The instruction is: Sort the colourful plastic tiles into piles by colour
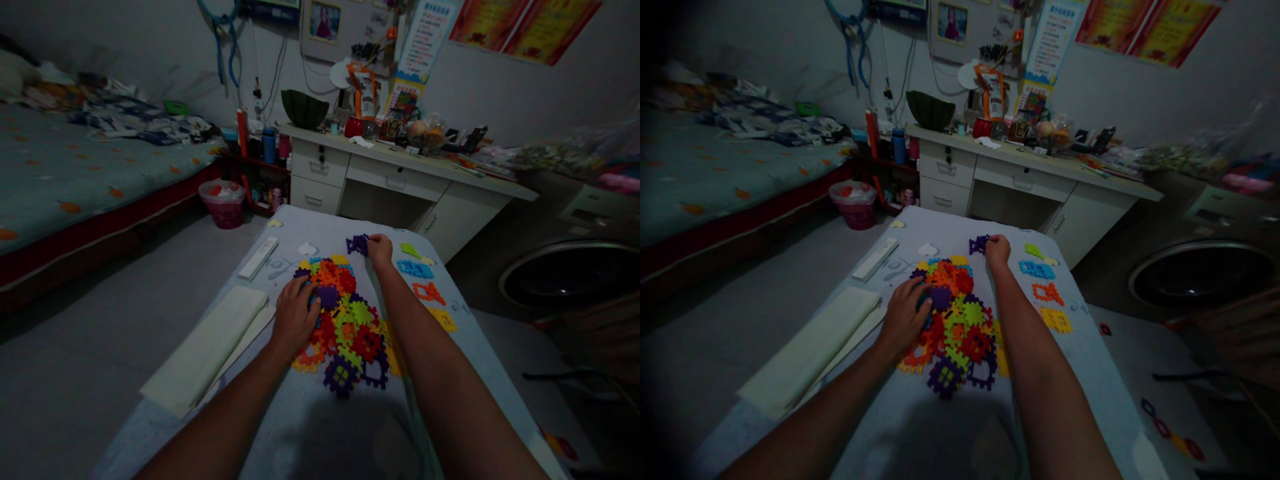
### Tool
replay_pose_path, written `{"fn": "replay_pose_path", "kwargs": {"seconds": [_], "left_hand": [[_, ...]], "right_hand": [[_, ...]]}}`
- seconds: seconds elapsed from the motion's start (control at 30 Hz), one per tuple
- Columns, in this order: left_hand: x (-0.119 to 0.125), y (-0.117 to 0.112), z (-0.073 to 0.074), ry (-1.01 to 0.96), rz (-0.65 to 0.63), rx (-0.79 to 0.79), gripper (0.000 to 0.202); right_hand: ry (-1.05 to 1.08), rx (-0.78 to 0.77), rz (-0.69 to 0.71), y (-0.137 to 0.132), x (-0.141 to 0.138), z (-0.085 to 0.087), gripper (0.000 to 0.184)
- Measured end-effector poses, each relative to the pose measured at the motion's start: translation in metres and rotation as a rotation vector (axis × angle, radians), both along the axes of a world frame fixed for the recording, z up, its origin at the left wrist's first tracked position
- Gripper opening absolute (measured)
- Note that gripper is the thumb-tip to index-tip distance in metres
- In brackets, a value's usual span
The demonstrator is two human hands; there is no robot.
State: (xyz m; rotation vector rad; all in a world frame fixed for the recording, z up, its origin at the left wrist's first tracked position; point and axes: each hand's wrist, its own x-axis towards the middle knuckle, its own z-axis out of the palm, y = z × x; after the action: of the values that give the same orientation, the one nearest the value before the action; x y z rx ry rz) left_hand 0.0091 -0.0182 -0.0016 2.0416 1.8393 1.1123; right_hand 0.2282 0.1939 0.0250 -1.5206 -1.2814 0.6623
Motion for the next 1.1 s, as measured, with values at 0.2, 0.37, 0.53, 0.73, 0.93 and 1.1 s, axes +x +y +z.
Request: {"fn": "replay_pose_path", "kwargs": {"seconds": [0.2, 0.37, 0.53, 0.73, 0.93, 1.1], "left_hand": [[0.000, 0.001, -0.001, -0.003, -0.004, -0.001, 0.037], [0.000, 0.001, 0.000, -0.012, -0.008, 0.010, 0.038], [0.000, 0.001, 0.000, -0.026, 0.013, 0.018, 0.037], [0.000, 0.000, 0.003, -0.009, 0.017, 0.014, 0.039], [0.000, 0.000, 0.008, -0.012, 0.016, 0.002, 0.040], [0.000, 0.000, 0.009, -0.008, 0.007, 0.007, 0.039]], "right_hand": [[-0.502, -0.059, 0.479, -0.025, -0.026, 0.001, 0.028], [-0.667, -0.121, 0.634, -0.034, -0.036, 0.001, 0.048], [-0.618, -0.137, 0.706, -0.043, -0.033, 0.004, 0.036], [-0.582, -0.036, 0.610, -0.052, -0.024, 0.008, 0.041], [-0.273, -0.068, 0.547, -0.066, -0.023, 0.014, 0.016], [-0.148, 0.031, 0.489, -0.086, -0.016, 0.028, 0.008]]}}
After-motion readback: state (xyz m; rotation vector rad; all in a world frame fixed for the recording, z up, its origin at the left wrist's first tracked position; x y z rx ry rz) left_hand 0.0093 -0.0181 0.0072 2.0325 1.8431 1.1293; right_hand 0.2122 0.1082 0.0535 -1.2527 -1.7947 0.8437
